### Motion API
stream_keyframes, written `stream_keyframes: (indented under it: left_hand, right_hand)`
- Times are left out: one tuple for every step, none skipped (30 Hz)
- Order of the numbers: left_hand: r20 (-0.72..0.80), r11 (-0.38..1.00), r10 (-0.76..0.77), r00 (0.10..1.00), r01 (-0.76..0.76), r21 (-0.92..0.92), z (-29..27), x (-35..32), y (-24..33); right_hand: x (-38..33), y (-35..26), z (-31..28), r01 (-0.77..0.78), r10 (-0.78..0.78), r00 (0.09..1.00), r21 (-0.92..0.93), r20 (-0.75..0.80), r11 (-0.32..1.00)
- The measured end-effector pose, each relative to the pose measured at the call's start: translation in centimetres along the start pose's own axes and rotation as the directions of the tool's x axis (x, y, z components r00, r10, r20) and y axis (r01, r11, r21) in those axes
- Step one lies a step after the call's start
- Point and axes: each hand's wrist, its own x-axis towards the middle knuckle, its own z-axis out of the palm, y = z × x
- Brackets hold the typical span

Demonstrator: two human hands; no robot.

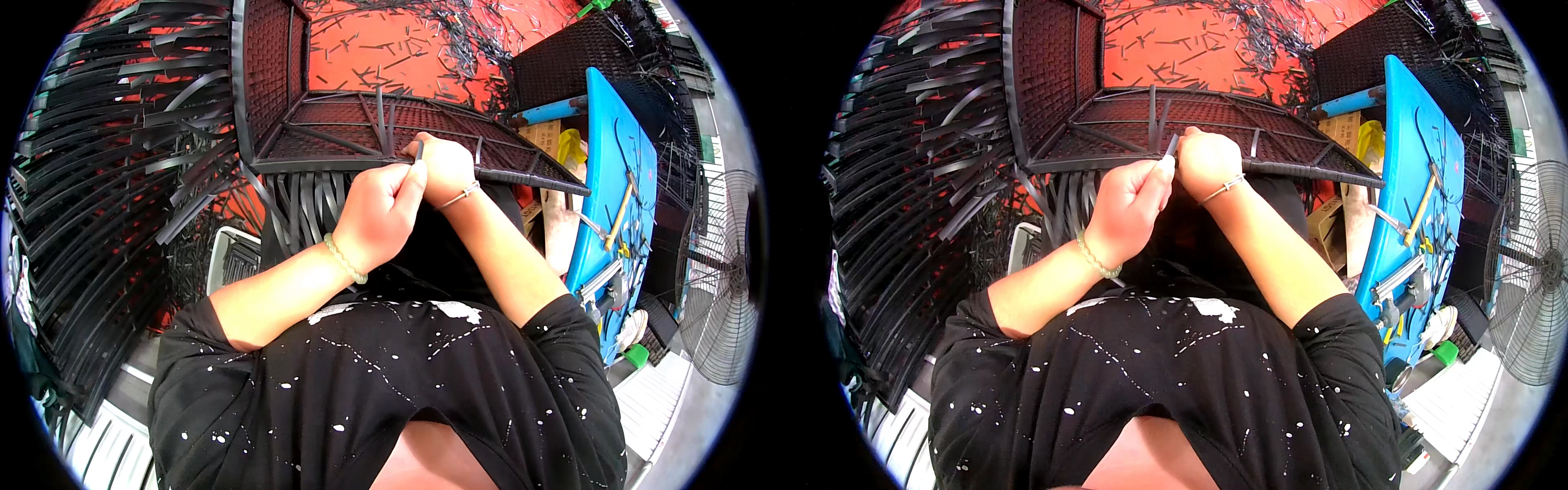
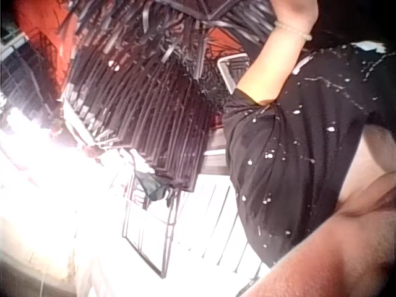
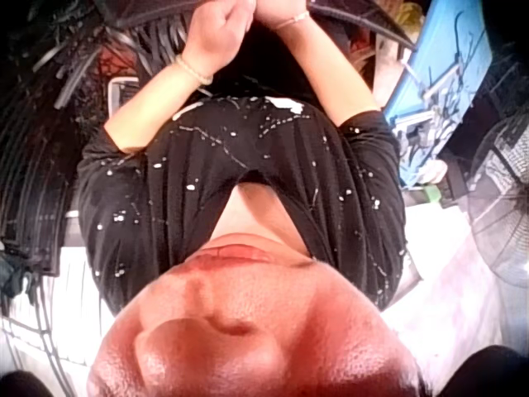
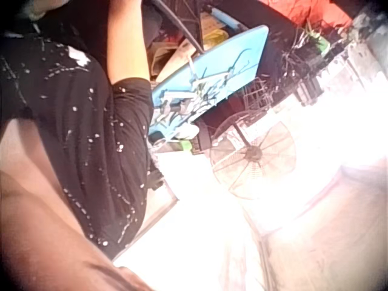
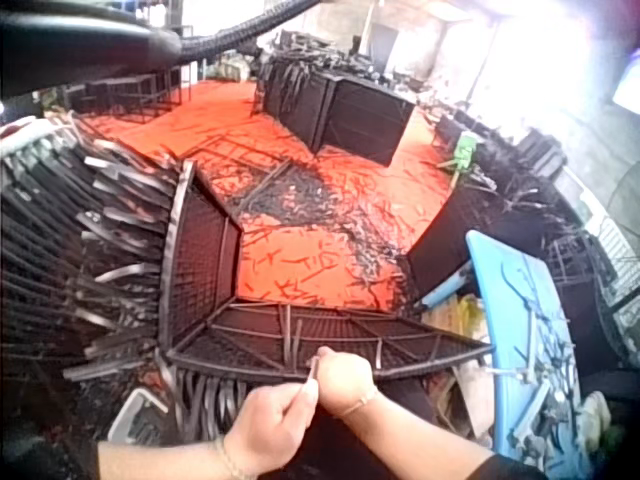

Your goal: The person weaves black plastic strips into a metal frame to create a chair seat. They use a nail gun to secure the frame, a hammer to adjust the weave, and pliers to cut the strips. The person works on the frame while sitting on the floor.

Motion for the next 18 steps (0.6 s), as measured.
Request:
stream_keyframes:
  left_hand:
    - [0.004,1.0,-0.002,1.0,0.002,0.013,0.1,-0.2,0.2]
    - [0.009,1.0,-0.003,1.0,0.003,0.014,0.1,-0.3,0.3]
    - [0.014,1.0,-0.003,1.0,0.003,0.015,0.2,-0.5,0.2]
    - [0.019,1.0,-0.004,1.0,0.004,0.015,0.2,-0.6,0.3]
    - [0.029,0.999,0.01,1.0,-0.011,0.032,0.2,-0.7,0.4]
    - [0.039,0.999,0.024,0.999,-0.026,0.047,0.1,-0.7,0.4]
    - [0.049,0.997,0.037,0.998,-0.04,0.063,-0.1,-0.7,0.5]
    - [0.054,0.998,0.042,0.998,-0.044,0.04,-0.2,-0.7,0.4]
    - [0.058,0.999,0.046,0.997,-0.047,0.017,-0.4,-0.5,0.4]
    - [0.062,0.999,0.05,0.997,-0.05,-0.007,-0.7,-0.4,0.4]
    - [0.139,0.997,0.013,0.99,-0.023,0.074,-1.5,-0.4,0.8]
    - [0.202,0.992,-0.004,0.979,-0.021,0.124,-2.0,-0.5,1.3]
    - [0.264,0.985,-0.024,0.964,-0.023,0.172,-2.5,-0.3,1.9]
    - [0.314,0.977,-0.054,0.948,-0.014,0.212,-3.0,-0.5,2.4]
    - [0.365,0.965,-0.099,0.926,0.0,0.263,-3.6,0.1,2.4]
    - [0.424,0.95,-0.136,0.895,-0.004,0.313,-4.2,1.3,2.4]
    - [0.408,0.933,-0.087,0.909,-0.068,0.352,-4.7,2.6,2.5]
    - [0.39,0.908,-0.034,0.92,-0.134,0.396,-5.3,3.7,2.5]
  right_hand:
    - [0.0,0.0,0.1,-0.016,0.016,1.0,0.022,-0.021,1.0]
    - [-0.1,-0.1,-0.1,-0.01,0.011,1.0,0.025,-0.028,1.0]
    - [-0.2,-0.2,-0.3,-0.005,0.006,0.999,0.028,-0.035,1.0]
    - [-0.3,-0.3,-0.4,0.001,0.0,0.999,0.031,-0.042,1.0]
    - [-0.4,-0.3,-0.3,-0.016,0.017,1.0,0.031,-0.023,0.999]
    - [-0.3,0.0,0.0,-0.034,0.034,0.999,0.031,-0.004,0.999]
    - [-0.3,0.1,0.1,-0.051,0.051,0.999,0.031,0.015,0.998]
    - [-0.5,-0.2,-0.2,-0.034,0.034,0.999,0.02,0.024,0.999]
    - [-0.6,-0.6,-0.7,-0.017,0.017,0.999,0.009,0.034,1.0]
    - [-0.8,-0.9,-1.0,0.0,0.001,0.999,-0.001,0.044,1.0]
    - [-1.4,-0.9,-0.5,0.019,-0.019,1.0,0.058,-0.013,0.998]
    - [-1.8,-0.9,-0.1,0.045,-0.044,0.999,0.052,-0.017,0.998]
    - [-1.8,-1.0,0.2,0.069,-0.069,0.997,0.046,-0.019,0.997]
    - [-2.3,-1.3,0.6,0.103,-0.103,0.995,0.042,-0.007,0.994]
    - [-2.3,-2.0,-0.9,0.088,-0.089,0.995,0.034,0.036,0.996]
    - [-2.2,-1.5,-1.0,0.027,-0.04,0.994,0.13,0.099,0.991]
    - [-2.6,-1.7,-1.6,0.072,-0.076,0.996,0.082,0.043,0.994]
    - [-2.7,-2.0,-2.1,0.119,-0.119,0.993,0.033,-0.017,0.992]
